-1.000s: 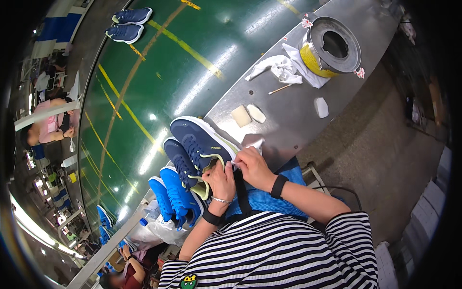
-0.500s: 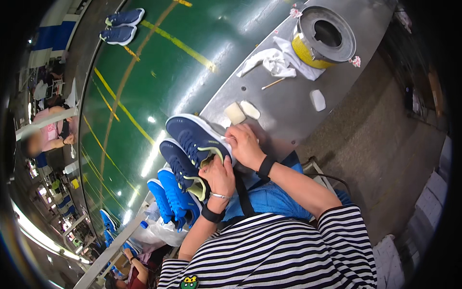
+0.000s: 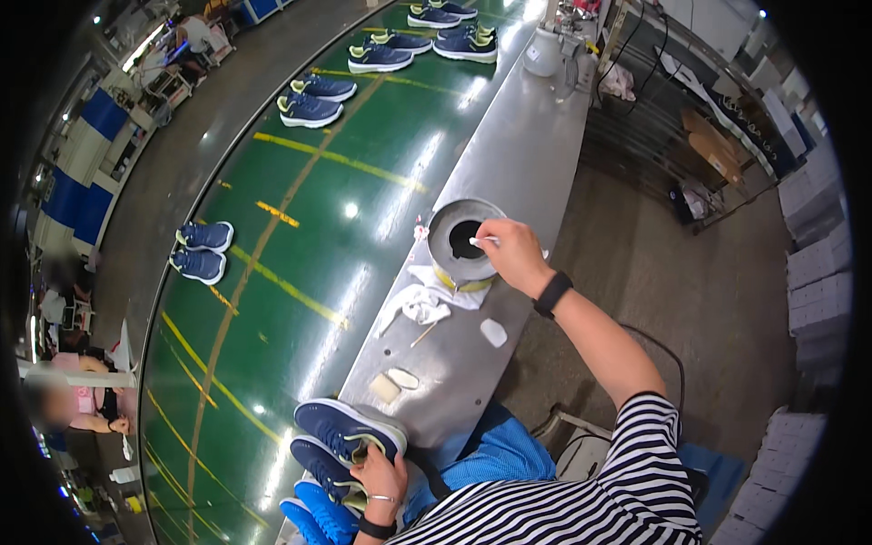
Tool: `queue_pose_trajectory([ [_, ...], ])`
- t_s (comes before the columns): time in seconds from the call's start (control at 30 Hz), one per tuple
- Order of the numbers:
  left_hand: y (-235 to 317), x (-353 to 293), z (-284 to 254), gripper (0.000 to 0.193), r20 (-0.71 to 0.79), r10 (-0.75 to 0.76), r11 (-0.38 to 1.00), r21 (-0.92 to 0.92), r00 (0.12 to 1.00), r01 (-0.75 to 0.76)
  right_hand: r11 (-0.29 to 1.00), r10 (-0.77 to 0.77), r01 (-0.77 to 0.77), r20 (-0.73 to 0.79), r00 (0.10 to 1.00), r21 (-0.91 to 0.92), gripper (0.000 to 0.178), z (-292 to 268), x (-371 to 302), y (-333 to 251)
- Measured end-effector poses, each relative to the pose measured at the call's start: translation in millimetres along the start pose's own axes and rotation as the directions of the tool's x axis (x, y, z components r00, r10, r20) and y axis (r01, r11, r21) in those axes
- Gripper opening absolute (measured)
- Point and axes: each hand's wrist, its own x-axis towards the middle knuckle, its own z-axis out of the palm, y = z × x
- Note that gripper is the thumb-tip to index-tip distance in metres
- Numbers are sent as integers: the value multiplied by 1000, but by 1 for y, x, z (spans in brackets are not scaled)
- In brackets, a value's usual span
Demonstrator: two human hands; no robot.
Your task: Apply glue to the edges and soles of shoes on a manufacturing line using a small brush or applicator.
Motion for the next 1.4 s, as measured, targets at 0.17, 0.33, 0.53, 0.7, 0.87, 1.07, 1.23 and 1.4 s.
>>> queue_pose_trajectory([
  [0.17,11,5,-26,60,27,19,999,-27,999,-18,883,-129,206,204,970,-422,6,31,32,33],
  [0.33,11,14,-30,60,-23,18,973,-231,1000,-22,772,-130,320,357,925,-550,11,49,43,40],
  [0.53,5,16,-20,47,14,-41,911,-410,999,43,761,-22,246,355,934,-601,13,55,41,45],
  [0.7,1,11,-24,46,120,-79,920,-373,990,119,782,8,211,349,937,-586,12,59,31,40],
  [0.87,1,18,-8,43,41,-140,867,-477,989,142,947,-299,282,-105,948,-155,11,36,16,13],
  [1.07,10,27,3,31,-205,-256,671,-741,945,21,693,299,-540,491,818,478,11,47,-88,-79],
  [1.23,6,19,11,29,-221,-230,675,-738,948,-8,625,154,-546,598,786,557,10,126,-173,-96],
  [1.4,4,15,17,29,-246,-225,696,-718,943,-21,606,136,-600,675,725,522,8,156,-202,-98],
])
